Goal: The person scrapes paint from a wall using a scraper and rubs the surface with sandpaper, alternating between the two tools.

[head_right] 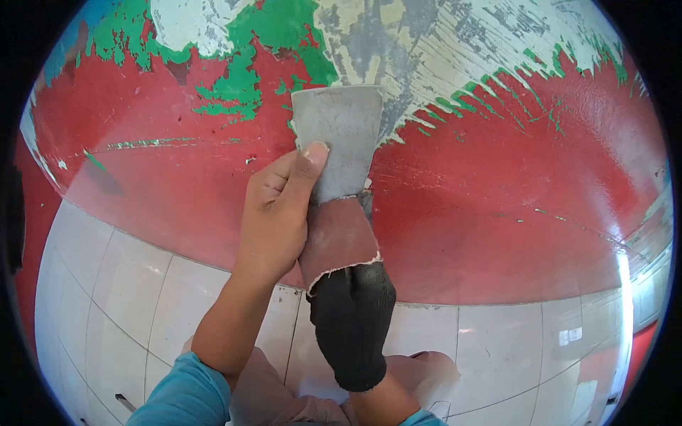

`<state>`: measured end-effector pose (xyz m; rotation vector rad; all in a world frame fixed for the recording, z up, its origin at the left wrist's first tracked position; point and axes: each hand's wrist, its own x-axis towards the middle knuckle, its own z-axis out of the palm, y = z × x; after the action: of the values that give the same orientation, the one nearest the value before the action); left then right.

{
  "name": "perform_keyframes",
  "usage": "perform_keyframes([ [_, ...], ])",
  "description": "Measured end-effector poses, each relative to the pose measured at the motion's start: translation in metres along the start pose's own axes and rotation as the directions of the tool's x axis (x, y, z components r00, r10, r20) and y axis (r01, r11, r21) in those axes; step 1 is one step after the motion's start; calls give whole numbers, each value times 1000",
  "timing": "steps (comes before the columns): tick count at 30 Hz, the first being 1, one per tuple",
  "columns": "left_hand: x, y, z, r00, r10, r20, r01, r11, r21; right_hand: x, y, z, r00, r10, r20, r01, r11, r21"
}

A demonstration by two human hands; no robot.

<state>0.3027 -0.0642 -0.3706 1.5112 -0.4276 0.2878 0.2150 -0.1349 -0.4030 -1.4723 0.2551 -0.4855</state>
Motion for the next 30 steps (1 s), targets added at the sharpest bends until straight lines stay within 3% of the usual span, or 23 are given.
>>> perform_keyframes([
  [2, 3, -5, 1, 999, 41, 10, -41, 999, -34, 8, 4, 1, 983, -181, 12, 182, 980, -80],
  [4, 17, 13, -1, 999, -54, 3, 53, 968, -244, 14, -7, 7, 974, -224, 34, 226, 971, -82],
  [6, 11, 11, -2, 1000, 9, -2, -9, 982, -188, 10, -11, 9, 958, -279, 67, 284, 956, -71],
  [8, -1, -5, 2, 999, -10, 41, 20, 968, -252, -5, -5, 1, 999, 10, 49, -13, 998, 60],
  [9, 1, 1, -2, 998, -24, 57, 29, 996, -81, -1, -4, 1, 997, -45, 62, 42, 998, 54],
  [10, 4, 4, -2, 998, -30, 60, 35, 996, -84, 2, -7, 3, 998, -40, 58, 37, 998, 50],
  [12, 9, 8, 0, 996, -54, 78, 78, 930, -359, 7, -18, 7, 995, -30, 96, 17, 991, 129],
  [16, 4, 2, 0, 997, -16, 71, 29, 980, -195, -3, -12, 1, 998, 16, 53, -22, 992, 123],
  [19, 5, 2, -1, 986, -101, 131, 122, 979, -163, 2, -8, -1, 996, -15, 82, 5, 992, 128],
  [25, 5, -2, 14, 1000, -13, 13, 17, 954, -298, 13, -9, -12, 968, -241, 64, 246, 966, -83],
  [27, 10, 6, 18, 997, -31, -77, 0, 929, -369, 23, -18, -19, 863, -458, 213, 505, 797, -332],
  [30, 14, 5, 17, 994, 16, -104, -60, 899, -434, 26, -24, -17, 887, -407, 218, 458, 837, -299],
])
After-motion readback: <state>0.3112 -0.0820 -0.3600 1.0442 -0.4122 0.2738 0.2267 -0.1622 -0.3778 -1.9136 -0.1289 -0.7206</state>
